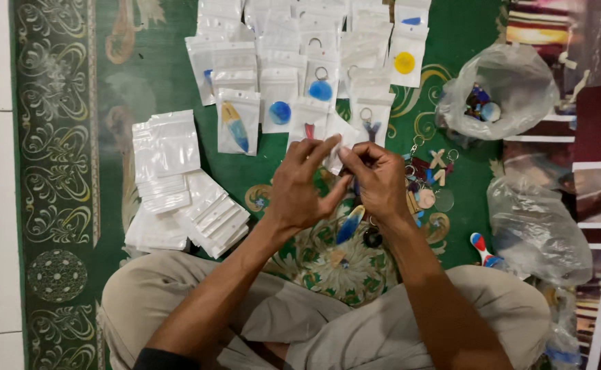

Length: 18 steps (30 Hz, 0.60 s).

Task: The person places decorative items into individual plastic bags and organizes the packaged objects on the floor.

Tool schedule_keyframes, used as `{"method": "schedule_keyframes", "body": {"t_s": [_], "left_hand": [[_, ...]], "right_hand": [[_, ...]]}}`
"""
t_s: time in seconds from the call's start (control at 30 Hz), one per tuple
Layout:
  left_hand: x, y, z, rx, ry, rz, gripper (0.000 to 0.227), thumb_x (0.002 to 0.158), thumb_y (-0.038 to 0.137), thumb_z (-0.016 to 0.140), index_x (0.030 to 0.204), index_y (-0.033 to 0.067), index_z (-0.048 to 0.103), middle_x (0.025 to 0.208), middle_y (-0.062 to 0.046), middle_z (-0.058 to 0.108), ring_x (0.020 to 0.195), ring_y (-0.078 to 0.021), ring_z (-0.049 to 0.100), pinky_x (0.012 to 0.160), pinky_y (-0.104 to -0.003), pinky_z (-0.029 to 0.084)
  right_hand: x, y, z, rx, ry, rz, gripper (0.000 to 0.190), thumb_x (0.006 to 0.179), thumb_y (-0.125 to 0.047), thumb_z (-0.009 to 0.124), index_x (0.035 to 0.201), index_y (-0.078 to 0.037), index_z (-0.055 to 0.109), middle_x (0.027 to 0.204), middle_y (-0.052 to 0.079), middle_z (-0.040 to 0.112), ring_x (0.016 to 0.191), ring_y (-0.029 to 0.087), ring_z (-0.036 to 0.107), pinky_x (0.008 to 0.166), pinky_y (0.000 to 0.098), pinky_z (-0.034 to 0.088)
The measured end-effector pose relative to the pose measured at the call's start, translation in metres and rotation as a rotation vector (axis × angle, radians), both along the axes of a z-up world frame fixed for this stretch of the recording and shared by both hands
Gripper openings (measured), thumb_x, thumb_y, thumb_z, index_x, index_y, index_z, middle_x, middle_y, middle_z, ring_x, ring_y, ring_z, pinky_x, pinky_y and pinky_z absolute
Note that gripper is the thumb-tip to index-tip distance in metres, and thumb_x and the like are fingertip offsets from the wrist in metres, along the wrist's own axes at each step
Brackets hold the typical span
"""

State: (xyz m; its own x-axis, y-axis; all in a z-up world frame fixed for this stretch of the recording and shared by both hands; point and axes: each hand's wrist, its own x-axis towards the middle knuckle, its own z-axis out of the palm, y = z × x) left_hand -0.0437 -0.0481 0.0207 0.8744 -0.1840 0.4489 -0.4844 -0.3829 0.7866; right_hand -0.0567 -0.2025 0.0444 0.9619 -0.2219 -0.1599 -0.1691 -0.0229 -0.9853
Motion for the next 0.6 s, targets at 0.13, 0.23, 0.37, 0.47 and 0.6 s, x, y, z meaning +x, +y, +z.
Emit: {"method": "schedule_keyframes", "body": {"t_s": [0.13,0.23,0.37,0.47,0.6], "left_hand": [[0.001,-0.001,0.007,-0.134,0.087,0.027,0.046,0.080,0.018,0.085,0.124,0.0109,0.072,0.095,-0.006,0.069,0.084,-0.0249,0.065,0.074,-0.034,0.057],[-0.001,-0.001,0.011,-0.177,0.171,0.036,0.033,0.080,0.013,0.085,0.112,0.0108,0.077,0.092,-0.006,0.073,0.079,-0.0243,0.069,0.069,-0.035,0.059],[0.004,0.006,0.018,-0.416,0.476,-0.095,0.020,0.083,0.009,0.084,0.103,0.0114,0.079,0.088,-0.010,0.076,0.080,-0.0234,0.074,0.068,-0.034,0.062],[0.010,0.014,0.020,-0.459,0.605,-0.174,0.017,0.084,0.012,0.084,0.100,0.0102,0.080,0.088,-0.010,0.077,0.084,-0.0219,0.075,0.071,-0.035,0.063],[0.018,0.020,0.024,-0.486,0.699,-0.277,0.014,0.088,0.009,0.079,0.103,0.0090,0.080,0.092,-0.012,0.076,0.090,-0.0149,0.068,0.076,-0.036,0.061]], "right_hand": [[0.002,0.004,0.005,-0.086,-0.055,0.029,0.024,0.092,-0.010,0.083,0.075,-0.002,0.069,0.061,0.015,0.070,0.060,0.012,0.070,0.058,0.0218,0.054],[0.001,0.006,0.004,-0.045,-0.091,0.026,0.025,0.093,-0.003,0.082,0.074,0.002,0.065,0.058,0.018,0.067,0.056,0.019,0.072,0.057,0.0256,0.055],[0.001,0.012,0.013,-0.110,-0.123,0.006,0.027,0.090,-0.006,0.086,0.072,0.000,0.066,0.058,0.012,0.066,0.062,0.008,0.064,0.060,0.0230,0.051],[0.001,0.018,0.021,-0.119,-0.103,0.029,0.028,0.090,-0.008,0.086,0.071,0.000,0.067,0.058,0.012,0.066,0.063,0.008,0.063,0.060,0.0239,0.051],[0.005,0.016,0.016,-0.096,-0.061,0.056,0.027,0.090,-0.007,0.085,0.071,0.000,0.067,0.060,0.012,0.066,0.063,0.007,0.061,0.061,0.0233,0.051]]}}
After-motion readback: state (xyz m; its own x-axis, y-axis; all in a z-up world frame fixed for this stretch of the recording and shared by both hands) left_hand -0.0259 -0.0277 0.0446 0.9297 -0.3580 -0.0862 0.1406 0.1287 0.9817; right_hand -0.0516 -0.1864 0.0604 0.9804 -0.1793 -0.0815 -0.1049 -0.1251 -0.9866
